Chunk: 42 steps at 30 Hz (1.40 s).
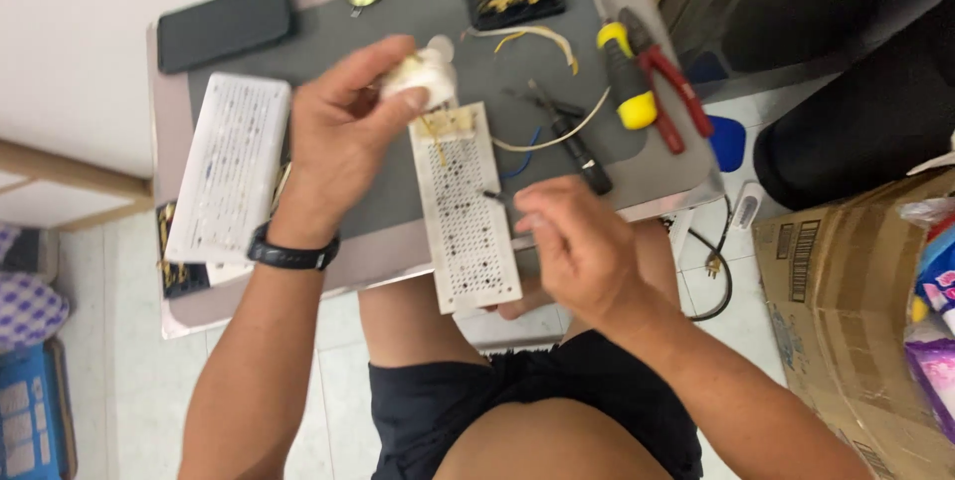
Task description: Assembling the internal electrical components and wiring of a power strip casing using a screwdriver.
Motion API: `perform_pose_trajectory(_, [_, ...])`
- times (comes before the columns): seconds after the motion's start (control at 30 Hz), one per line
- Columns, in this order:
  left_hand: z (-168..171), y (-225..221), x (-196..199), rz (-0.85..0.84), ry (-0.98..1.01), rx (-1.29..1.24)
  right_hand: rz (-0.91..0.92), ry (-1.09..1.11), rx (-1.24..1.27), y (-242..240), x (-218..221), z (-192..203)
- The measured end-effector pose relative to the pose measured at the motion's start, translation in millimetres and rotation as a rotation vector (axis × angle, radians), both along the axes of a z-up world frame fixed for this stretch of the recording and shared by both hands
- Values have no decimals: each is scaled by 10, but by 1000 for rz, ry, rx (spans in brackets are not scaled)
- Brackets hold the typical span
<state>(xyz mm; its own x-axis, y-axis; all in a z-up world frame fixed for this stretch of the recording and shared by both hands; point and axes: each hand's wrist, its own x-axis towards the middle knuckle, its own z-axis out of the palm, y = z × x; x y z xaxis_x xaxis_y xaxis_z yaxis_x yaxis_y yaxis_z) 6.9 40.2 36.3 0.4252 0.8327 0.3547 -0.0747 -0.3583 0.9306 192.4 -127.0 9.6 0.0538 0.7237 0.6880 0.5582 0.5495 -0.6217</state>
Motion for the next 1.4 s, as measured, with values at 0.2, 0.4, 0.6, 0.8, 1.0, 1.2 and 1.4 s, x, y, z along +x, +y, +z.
perform_pose_trajectory(0.2, [741, 183, 27, 106, -49, 226, 8, -46, 62, 3, -7, -48])
perform_pose_trajectory(0.4, [1002, 537, 440, -4, 129, 260, -25, -26, 89, -59, 34, -150])
perform_pose_trajectory(0.6, [335, 1108, 1117, -109, 261, 84, 4, 32, 74, -92, 82, -159])
perform_pose_trajectory(0.8, [-225, 1283, 1574, 35, 656, 357, 10, 45, 72, -70, 141, -95])
perform_pose_trajectory(1.0, [-403, 1350, 1610, 54, 1028, 648, 24, 31, 54, -79, 167, -129])
perform_pose_trajectory(1.2, [66, 1271, 1520, 17, 984, 212, 32, 12, 44, -103, 166, -111])
perform_pose_trajectory(1.4, [53, 1369, 1385, -104, 978, 190, 22, 1, 66, -102, 166, -62])
